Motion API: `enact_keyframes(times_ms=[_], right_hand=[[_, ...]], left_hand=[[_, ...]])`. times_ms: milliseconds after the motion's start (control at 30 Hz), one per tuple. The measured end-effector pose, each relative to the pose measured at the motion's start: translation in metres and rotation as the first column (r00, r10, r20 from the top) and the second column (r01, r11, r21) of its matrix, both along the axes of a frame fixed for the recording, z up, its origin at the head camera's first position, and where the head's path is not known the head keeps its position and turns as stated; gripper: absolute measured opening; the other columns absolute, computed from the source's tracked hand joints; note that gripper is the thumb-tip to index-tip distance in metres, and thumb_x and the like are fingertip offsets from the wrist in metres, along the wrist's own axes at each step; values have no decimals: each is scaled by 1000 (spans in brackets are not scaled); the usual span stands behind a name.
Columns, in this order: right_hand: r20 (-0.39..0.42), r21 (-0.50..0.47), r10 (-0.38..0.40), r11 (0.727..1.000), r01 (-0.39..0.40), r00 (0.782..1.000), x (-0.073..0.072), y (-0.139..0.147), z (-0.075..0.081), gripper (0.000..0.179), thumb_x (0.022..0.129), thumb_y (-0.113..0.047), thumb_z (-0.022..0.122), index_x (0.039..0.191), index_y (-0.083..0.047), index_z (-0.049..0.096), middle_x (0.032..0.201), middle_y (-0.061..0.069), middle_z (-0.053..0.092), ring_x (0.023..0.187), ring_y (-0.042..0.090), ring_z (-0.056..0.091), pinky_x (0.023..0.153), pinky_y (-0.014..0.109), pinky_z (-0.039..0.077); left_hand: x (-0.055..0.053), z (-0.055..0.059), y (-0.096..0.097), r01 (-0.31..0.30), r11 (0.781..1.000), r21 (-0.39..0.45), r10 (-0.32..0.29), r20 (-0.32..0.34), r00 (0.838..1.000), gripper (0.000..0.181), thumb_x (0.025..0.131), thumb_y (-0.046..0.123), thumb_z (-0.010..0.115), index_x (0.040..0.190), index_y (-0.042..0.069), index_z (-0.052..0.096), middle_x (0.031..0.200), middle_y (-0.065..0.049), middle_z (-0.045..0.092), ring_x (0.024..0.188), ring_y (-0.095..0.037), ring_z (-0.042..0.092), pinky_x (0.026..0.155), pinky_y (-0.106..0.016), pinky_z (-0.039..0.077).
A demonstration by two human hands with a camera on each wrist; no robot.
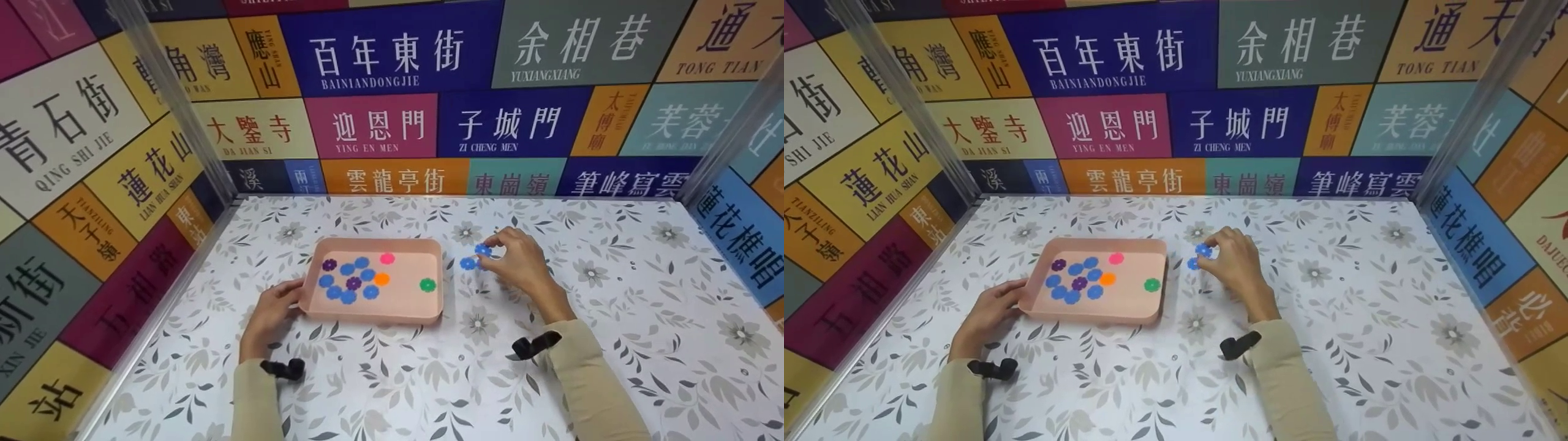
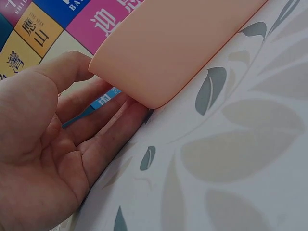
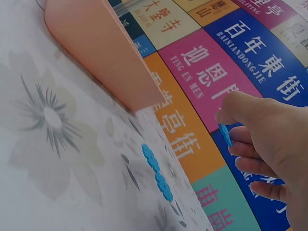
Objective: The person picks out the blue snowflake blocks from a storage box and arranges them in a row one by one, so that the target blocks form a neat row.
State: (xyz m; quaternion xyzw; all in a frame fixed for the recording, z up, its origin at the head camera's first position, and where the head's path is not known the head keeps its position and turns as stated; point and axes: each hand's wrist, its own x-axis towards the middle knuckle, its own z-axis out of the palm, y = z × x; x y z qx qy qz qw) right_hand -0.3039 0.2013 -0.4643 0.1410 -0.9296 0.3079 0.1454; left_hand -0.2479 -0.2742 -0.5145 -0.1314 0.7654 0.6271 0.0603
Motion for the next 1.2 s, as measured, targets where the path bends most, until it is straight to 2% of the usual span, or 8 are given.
enact_keyframes(times_ms=[167,367,433,667,767,933,1200], right_hand=[[6,30,-30,999,30,1000,-2,12,-2,33,83,-28,77,106,-5,73,106,14,68,101,35,62,88,52,50],[84,21,-54,998,53,995,-6,21,-12,33,85,-28,76,107,-4,72,107,15,68,102,36,62,89,52,49],[120,14,-52,999,51,991,-7,23,-16,33,85,-29,75,107,-4,72,109,16,68,103,37,62,91,52,49],[250,8,-48,999,48,967,-9,34,-22,38,87,-33,72,113,-5,70,116,19,67,109,38,61,91,54,49],[283,6,-44,999,44,958,-10,38,-26,37,88,-32,72,112,-5,71,114,19,68,105,37,63,88,52,50],[312,32,-60,998,52,948,-11,42,-32,36,87,-34,72,111,-6,72,109,16,71,97,32,66,85,50,51],[324,75,-86,995,65,942,-12,44,-34,37,86,-33,70,112,-6,72,110,15,72,98,33,66,88,52,50]], left_hand=[[0,3,-1,-4,1000,2,4,10,1000,44,100,19,56,142,7,54,142,-17,58,110,-21,66,91,-30,56],[2,2,-3,2,999,-37,0,35,999,44,101,21,54,143,9,54,144,-15,57,118,-25,62,95,-33,55],[2,1,-4,0,999,-43,1,31,1000,44,101,21,53,143,9,54,144,-15,57,117,-24,63,93,-32,56],[3,-1,-3,-1,1000,27,2,-35,999,44,100,17,56,142,1,53,140,-22,59,102,-18,67,83,-27,57],[3,0,-2,-2,1000,0,2,-23,1000,45,100,19,56,142,3,54,139,-20,59,103,-17,66,82,-26,57],[3,2,0,-4,1000,-17,4,1,1000,44,100,21,56,142,6,55,140,-17,59,108,-20,65,85,-28,56],[3,3,3,3,1000,4,-3,0,1000,45,101,20,56,143,5,53,141,-19,58,108,-20,64,87,-28,56]])
